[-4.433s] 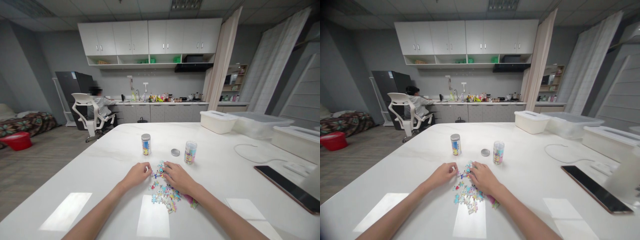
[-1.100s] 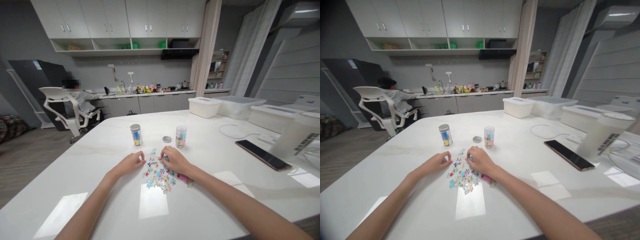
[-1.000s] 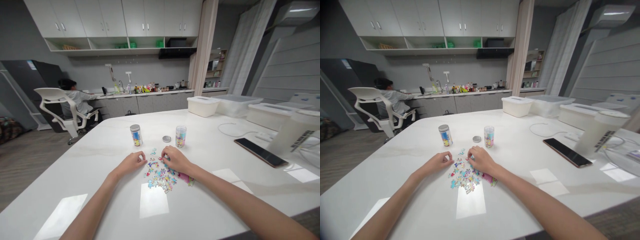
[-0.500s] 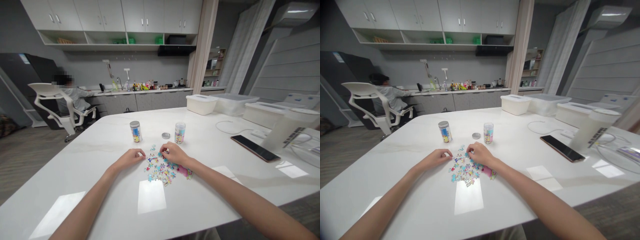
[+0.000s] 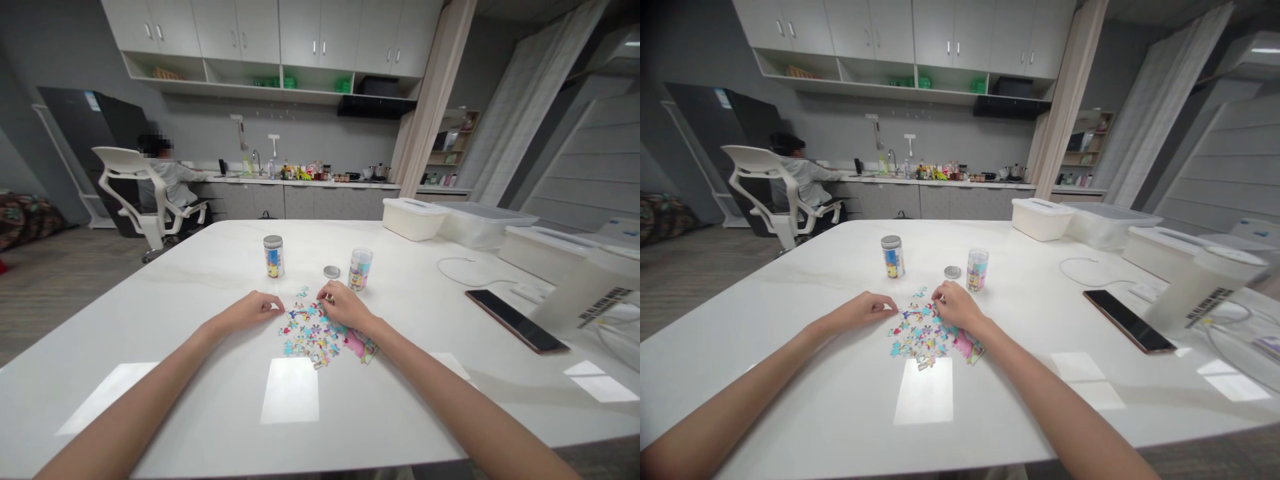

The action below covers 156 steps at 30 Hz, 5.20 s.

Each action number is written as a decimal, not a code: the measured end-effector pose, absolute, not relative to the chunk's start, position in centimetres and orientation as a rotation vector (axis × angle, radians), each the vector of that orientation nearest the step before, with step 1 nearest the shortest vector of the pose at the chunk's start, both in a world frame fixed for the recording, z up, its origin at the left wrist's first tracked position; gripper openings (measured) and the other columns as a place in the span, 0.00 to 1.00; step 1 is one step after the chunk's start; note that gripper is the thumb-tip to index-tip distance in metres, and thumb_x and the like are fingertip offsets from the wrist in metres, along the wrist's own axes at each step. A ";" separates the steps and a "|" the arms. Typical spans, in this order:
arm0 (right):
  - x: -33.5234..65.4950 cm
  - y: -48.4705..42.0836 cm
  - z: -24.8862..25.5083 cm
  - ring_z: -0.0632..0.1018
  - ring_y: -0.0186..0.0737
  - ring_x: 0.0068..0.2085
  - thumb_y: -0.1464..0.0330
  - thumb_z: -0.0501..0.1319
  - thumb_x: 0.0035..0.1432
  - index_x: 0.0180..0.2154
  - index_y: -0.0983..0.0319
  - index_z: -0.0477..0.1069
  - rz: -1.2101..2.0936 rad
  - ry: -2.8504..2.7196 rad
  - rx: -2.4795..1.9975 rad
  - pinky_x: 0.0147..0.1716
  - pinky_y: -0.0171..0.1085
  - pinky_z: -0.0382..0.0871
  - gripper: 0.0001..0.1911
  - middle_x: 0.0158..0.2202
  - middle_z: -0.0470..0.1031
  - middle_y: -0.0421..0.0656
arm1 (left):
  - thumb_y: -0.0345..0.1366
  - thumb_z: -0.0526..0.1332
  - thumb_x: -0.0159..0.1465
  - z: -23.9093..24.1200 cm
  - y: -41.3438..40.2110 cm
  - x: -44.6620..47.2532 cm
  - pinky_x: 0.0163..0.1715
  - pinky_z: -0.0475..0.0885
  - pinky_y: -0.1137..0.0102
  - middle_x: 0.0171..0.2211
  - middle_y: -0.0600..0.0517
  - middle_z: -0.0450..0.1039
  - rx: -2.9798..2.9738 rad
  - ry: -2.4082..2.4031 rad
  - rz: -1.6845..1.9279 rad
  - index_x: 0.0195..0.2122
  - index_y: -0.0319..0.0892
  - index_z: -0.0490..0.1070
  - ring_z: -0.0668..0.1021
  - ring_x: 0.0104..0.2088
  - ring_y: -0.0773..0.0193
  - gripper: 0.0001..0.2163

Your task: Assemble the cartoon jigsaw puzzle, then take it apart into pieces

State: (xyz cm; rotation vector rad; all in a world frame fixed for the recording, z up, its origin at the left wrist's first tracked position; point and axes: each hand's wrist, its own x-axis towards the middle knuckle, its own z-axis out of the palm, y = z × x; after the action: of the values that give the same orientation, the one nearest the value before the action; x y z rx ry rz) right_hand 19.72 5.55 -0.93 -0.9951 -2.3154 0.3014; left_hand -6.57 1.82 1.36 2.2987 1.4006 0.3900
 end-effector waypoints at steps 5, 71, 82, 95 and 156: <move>20.7 5.3 -0.2 0.74 0.41 0.42 0.77 0.58 0.55 0.34 0.63 0.75 0.235 -2.414 -0.920 0.45 0.39 0.67 0.08 0.38 0.73 0.46 | 0.47 0.51 0.64 1.0 1.9 -6.4 0.22 0.55 0.74 0.14 0.60 0.57 2.313 1.410 0.391 0.43 0.42 0.75 0.60 0.18 0.68 0.18; 24.6 4.8 4.9 0.73 0.38 0.33 0.65 0.74 0.35 0.32 0.60 0.68 0.899 -2.834 -1.506 0.27 0.34 0.62 0.21 0.33 0.74 0.39 | 0.36 0.48 0.69 0.8 -2.0 -1.4 0.16 0.54 0.71 0.17 0.55 0.69 3.321 0.915 0.286 0.49 0.42 0.70 0.69 0.16 0.67 0.14; 24.8 5.4 4.1 0.70 0.35 0.29 0.65 0.72 0.36 0.36 0.58 0.64 1.064 -2.789 -1.355 0.25 0.33 0.59 0.24 0.31 0.70 0.36 | 0.37 0.48 0.69 0.6 -2.3 -0.8 0.16 0.52 0.71 0.15 0.56 0.67 3.381 0.842 0.384 0.44 0.40 0.70 0.68 0.15 0.67 0.12; 25.2 5.5 4.9 0.68 0.34 0.28 0.65 0.62 0.51 0.29 0.62 0.71 1.154 -2.666 -1.185 0.28 0.34 0.59 0.06 0.26 0.70 0.38 | 0.39 0.48 0.70 1.6 -1.8 -1.6 0.17 0.55 0.72 0.18 0.54 0.71 3.299 1.080 0.183 0.45 0.42 0.69 0.73 0.17 0.65 0.13; 17.4 2.9 0.1 0.72 0.32 0.25 0.56 0.74 0.35 0.25 0.63 0.69 1.657 -1.447 -0.869 0.28 0.34 0.65 0.22 0.23 0.72 0.36 | 0.54 0.60 0.57 1.0 -0.8 0.0 0.19 0.44 0.73 0.15 0.61 0.50 1.862 1.285 0.595 0.30 0.36 0.74 0.52 0.18 0.72 0.21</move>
State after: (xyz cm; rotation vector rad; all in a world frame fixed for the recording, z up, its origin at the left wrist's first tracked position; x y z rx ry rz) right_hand 17.43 2.89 0.11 -0.8687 -1.4471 1.6572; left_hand 0.01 -0.76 1.05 1.8625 1.2852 0.5948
